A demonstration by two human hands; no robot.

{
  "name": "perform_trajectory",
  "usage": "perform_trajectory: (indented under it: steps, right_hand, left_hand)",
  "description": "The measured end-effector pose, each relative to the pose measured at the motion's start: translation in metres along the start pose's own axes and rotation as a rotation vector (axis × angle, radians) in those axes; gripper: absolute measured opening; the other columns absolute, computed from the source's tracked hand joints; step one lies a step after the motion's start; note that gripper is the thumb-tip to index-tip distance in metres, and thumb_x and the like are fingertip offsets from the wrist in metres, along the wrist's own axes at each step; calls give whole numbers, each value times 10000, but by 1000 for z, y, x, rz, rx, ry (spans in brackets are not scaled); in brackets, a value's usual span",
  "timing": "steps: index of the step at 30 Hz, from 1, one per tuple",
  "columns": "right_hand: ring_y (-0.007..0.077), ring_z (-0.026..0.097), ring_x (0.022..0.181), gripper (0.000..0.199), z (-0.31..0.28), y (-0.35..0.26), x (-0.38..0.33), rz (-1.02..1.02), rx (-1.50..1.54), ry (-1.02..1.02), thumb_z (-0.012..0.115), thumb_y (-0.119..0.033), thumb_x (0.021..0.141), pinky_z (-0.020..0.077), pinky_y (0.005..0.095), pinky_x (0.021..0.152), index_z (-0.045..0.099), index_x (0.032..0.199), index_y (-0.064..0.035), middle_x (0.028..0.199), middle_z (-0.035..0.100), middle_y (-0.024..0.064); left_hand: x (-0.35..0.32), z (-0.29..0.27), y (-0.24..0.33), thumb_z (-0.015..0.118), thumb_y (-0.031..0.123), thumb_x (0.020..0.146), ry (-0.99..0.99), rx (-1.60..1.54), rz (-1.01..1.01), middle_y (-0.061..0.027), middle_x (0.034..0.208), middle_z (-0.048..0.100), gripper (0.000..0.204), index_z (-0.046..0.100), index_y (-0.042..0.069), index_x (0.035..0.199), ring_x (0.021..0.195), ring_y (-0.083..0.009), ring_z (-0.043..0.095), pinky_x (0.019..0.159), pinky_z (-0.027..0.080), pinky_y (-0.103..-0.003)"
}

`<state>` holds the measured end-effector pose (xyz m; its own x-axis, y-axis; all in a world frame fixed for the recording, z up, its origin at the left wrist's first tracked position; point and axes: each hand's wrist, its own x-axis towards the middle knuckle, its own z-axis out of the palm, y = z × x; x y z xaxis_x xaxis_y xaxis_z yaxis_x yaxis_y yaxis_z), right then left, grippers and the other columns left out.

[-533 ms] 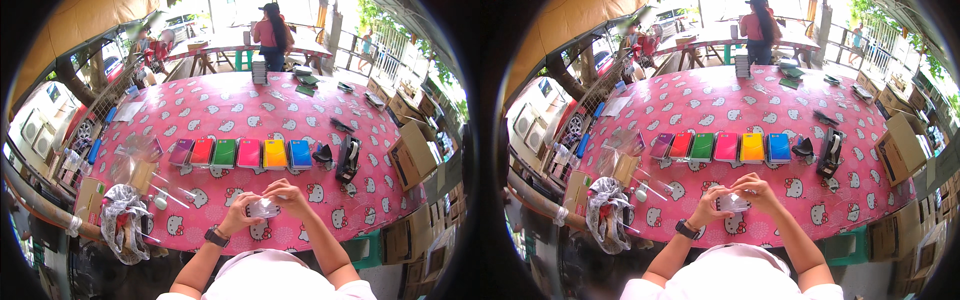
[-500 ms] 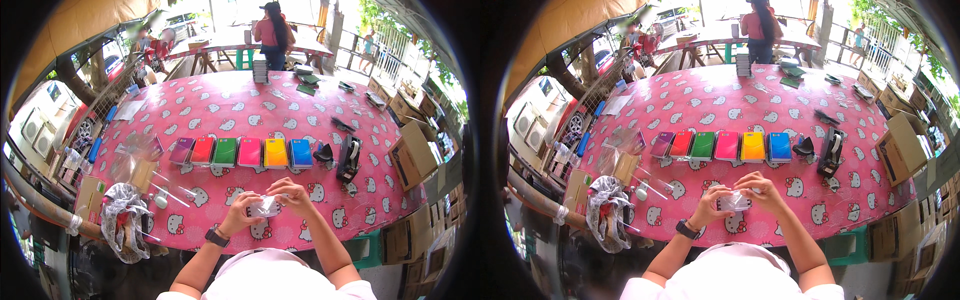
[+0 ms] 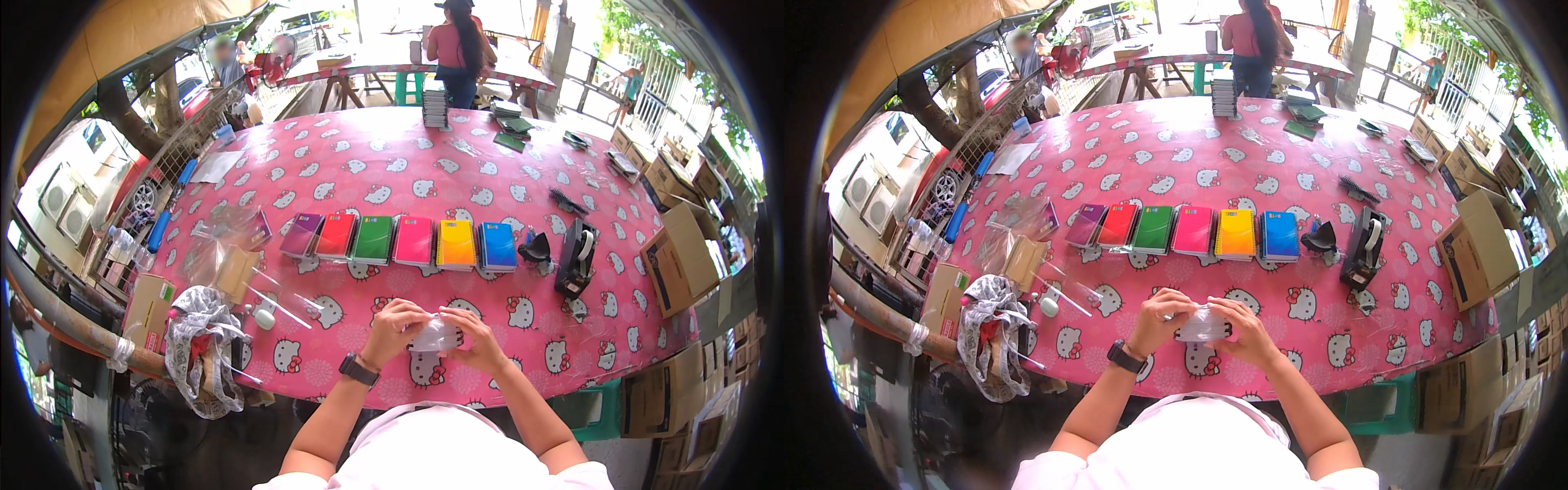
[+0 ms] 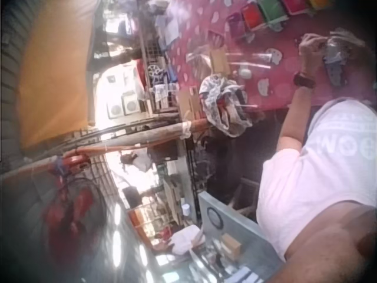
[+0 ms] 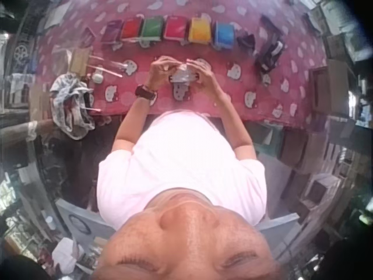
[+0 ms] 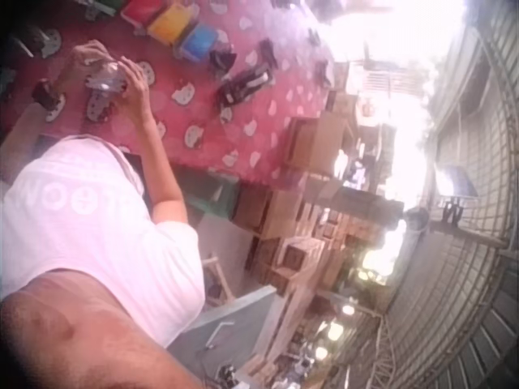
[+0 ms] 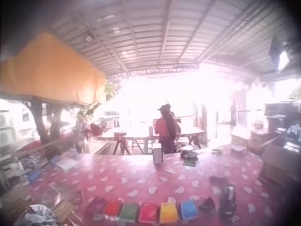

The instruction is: The person wraps colorful notebooks in clear plastic sleeves at a table. They pick up each notebook, slide it into a sleeve, and place the wrapped item on the table. The person repeats this process for several notebooks of different colors.

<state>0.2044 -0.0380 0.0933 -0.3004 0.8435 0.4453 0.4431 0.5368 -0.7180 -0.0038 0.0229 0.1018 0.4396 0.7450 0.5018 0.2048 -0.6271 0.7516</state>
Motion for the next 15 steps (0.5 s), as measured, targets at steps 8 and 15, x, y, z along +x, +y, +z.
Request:
perform_trajectory:
  steps: [8,15]
  right_hand:
    - [275,465,1210,811,-2,-10,6,73,92,24,823,-121,569,394,383,995,470,1298,-88,1343,464,95]
    - [280,418,1251,698,-8,-15,13,41,-48,-67,779,-204,658,321,428,1024,492,1289,-122,1340,473,83]
  left_hand:
    - [7,-1,8,717,53,710,-32,18,82,-61,933,683,215,707,82,922,900,-197,618,816,483,-318]
    - [-5,-22,27,793,399,640,-33,-199,-23,-152,1302,489,770,508,59,1268,1235,-285,432,1048,295,-399]
